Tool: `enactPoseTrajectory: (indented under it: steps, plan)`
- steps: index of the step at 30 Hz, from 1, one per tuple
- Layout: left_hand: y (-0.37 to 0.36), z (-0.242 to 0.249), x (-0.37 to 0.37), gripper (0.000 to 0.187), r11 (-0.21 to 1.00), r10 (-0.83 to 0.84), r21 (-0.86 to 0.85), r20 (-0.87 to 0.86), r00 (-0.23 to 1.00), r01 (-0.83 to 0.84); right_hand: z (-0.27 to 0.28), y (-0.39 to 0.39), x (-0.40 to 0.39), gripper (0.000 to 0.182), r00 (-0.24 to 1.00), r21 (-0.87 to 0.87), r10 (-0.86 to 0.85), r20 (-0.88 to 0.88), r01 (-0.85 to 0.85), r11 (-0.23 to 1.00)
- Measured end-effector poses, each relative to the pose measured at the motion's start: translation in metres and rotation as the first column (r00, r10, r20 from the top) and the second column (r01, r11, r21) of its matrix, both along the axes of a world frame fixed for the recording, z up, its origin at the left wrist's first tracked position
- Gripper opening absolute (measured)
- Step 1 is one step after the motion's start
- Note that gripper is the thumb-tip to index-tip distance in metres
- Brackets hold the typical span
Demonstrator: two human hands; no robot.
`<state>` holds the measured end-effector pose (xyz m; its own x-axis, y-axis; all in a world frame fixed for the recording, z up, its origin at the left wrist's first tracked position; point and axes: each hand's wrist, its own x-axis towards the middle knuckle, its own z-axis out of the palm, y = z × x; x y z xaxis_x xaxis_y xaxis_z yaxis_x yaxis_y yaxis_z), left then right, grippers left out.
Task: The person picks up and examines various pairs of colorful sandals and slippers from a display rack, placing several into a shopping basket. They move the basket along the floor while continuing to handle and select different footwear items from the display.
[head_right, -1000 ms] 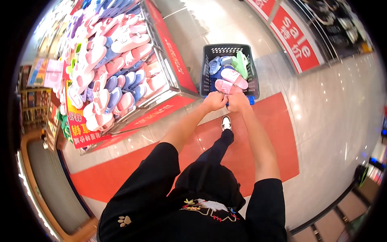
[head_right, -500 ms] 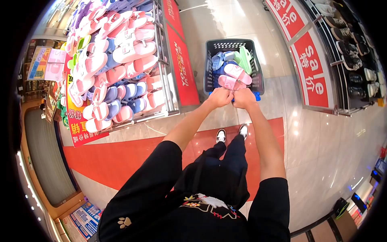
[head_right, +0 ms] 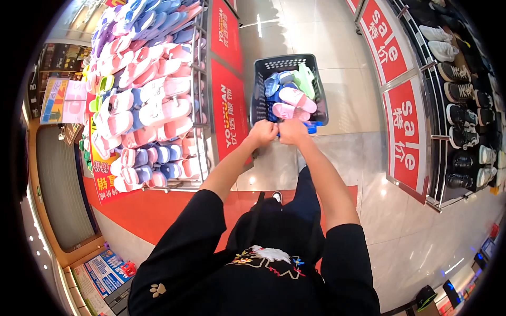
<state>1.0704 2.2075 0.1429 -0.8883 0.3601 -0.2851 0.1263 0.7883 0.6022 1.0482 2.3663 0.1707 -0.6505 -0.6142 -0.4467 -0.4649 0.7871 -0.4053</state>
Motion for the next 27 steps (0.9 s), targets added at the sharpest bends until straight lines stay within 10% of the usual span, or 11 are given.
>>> enactPoseTrajectory:
  steps: [27]
  plan:
    - [-0.042, -0.046, -0.211, 0.04, 0.99, 0.103, 0.095, -0.036, 0.994, -0.1, -0.029, -0.045, -0.228, 0.041, 0.992, -0.144, 0.082, 0.095, -0.068, 0.987]
